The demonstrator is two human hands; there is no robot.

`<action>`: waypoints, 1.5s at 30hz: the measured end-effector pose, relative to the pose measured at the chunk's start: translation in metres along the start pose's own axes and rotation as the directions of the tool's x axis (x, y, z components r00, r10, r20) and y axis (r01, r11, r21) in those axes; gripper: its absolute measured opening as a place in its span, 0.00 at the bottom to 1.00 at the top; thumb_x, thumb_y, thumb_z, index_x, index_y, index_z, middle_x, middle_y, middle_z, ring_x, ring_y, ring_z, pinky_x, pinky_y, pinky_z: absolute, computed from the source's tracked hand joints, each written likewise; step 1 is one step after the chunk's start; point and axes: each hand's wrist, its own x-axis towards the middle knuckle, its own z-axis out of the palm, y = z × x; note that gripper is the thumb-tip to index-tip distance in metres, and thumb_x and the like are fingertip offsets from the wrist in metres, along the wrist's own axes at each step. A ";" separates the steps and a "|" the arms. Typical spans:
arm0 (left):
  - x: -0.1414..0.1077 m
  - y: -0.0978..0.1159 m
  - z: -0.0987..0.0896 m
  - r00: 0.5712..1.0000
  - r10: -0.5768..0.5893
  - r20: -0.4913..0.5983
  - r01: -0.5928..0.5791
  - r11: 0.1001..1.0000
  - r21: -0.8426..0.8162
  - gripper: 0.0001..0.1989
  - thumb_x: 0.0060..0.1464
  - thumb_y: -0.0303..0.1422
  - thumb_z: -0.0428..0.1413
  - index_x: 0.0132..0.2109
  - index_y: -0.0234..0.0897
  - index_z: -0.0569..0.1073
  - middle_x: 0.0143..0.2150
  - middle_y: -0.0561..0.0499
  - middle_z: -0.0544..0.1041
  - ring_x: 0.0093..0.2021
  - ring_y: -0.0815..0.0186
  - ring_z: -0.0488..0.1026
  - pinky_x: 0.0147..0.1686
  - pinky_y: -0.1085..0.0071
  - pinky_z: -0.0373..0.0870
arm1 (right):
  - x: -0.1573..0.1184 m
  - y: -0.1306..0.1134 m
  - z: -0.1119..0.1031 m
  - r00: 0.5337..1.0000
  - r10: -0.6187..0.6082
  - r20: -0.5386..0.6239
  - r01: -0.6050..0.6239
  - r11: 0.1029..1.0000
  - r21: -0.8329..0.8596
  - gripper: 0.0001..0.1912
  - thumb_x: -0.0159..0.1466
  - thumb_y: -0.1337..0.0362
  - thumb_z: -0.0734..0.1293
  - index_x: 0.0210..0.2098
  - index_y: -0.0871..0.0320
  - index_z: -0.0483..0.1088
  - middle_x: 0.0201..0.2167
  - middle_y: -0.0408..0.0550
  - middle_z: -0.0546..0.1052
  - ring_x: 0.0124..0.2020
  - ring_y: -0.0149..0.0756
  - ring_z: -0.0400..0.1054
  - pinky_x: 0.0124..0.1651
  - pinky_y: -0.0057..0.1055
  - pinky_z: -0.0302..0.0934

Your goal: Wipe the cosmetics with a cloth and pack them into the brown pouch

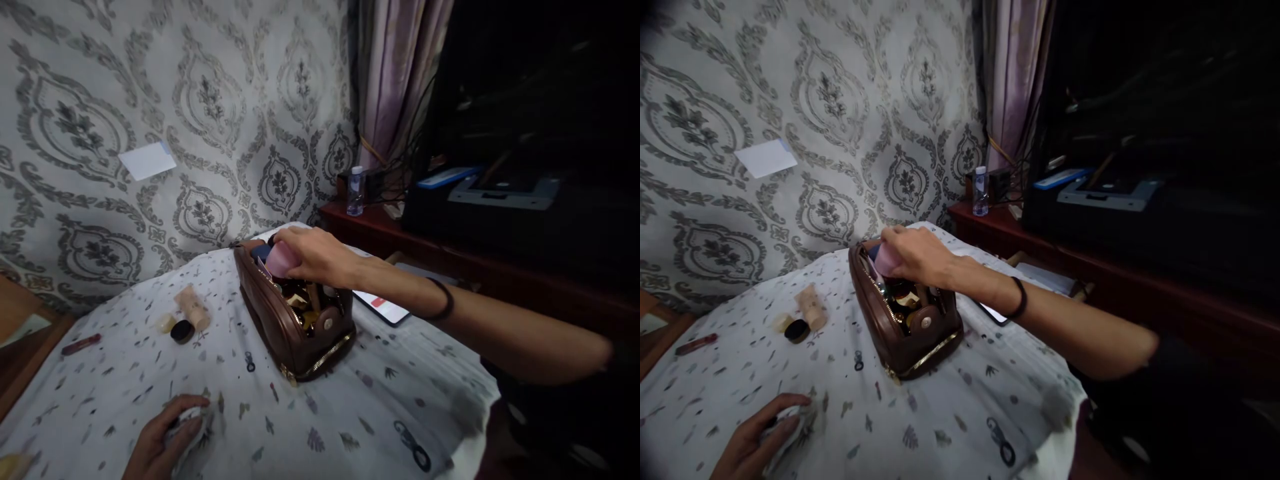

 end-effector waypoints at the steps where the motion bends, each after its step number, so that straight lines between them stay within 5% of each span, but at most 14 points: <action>1: -0.001 0.002 0.000 1.000 -0.009 -0.002 0.009 1.000 -0.001 0.27 0.52 0.61 0.54 0.39 0.44 0.81 0.46 0.46 0.83 0.51 0.52 0.79 0.48 0.65 0.78 | 0.001 -0.001 0.001 0.999 -0.022 0.043 0.024 0.999 -0.042 0.20 0.62 0.62 0.71 0.51 0.61 0.68 0.48 0.54 0.76 0.45 0.45 0.71 0.43 0.33 0.57; 8: -0.003 0.005 0.000 0.999 -0.037 0.025 0.038 0.998 -0.040 0.26 0.51 0.60 0.56 0.41 0.45 0.81 0.47 0.47 0.82 0.51 0.52 0.78 0.49 0.65 0.77 | 0.005 -0.008 0.005 0.984 -0.103 0.146 0.134 0.966 -0.221 0.15 0.66 0.59 0.67 0.49 0.60 0.70 0.46 0.53 0.78 0.45 0.45 0.72 0.43 0.36 0.51; 20: -0.002 0.002 0.000 1.000 0.023 0.012 -0.022 0.999 -0.035 0.30 0.48 0.64 0.55 0.39 0.45 0.82 0.46 0.46 0.83 0.51 0.51 0.78 0.53 0.61 0.75 | 0.004 -0.005 0.004 0.960 -0.152 0.234 0.214 0.940 -0.264 0.12 0.61 0.65 0.66 0.45 0.58 0.74 0.40 0.53 0.81 0.43 0.46 0.72 0.42 0.39 0.47; 30: -0.003 0.001 0.000 1.000 0.009 0.011 -0.009 0.999 -0.046 0.29 0.47 0.64 0.57 0.40 0.45 0.83 0.48 0.46 0.82 0.52 0.52 0.78 0.56 0.59 0.74 | -0.005 -0.010 0.008 0.954 -0.119 0.274 0.195 0.944 -0.268 0.16 0.63 0.64 0.66 0.50 0.59 0.73 0.42 0.55 0.81 0.47 0.49 0.70 0.51 0.44 0.43; 35: -0.003 0.001 0.001 0.999 -0.014 0.040 0.016 0.998 -0.057 0.27 0.52 0.61 0.55 0.41 0.45 0.82 0.48 0.45 0.82 0.51 0.52 0.79 0.46 0.65 0.79 | -0.007 -0.011 0.004 0.947 -0.077 0.312 0.178 0.935 -0.308 0.13 0.64 0.66 0.65 0.46 0.61 0.76 0.40 0.57 0.81 0.46 0.48 0.71 0.51 0.43 0.44; 45: -0.002 0.002 0.001 0.999 0.042 0.003 -0.041 0.998 -0.051 0.30 0.48 0.64 0.56 0.40 0.45 0.82 0.46 0.46 0.83 0.52 0.51 0.78 0.54 0.59 0.75 | -0.014 -0.015 0.013 0.962 -0.032 0.271 0.115 0.948 -0.297 0.16 0.65 0.65 0.68 0.52 0.62 0.72 0.43 0.59 0.81 0.51 0.52 0.70 0.53 0.45 0.46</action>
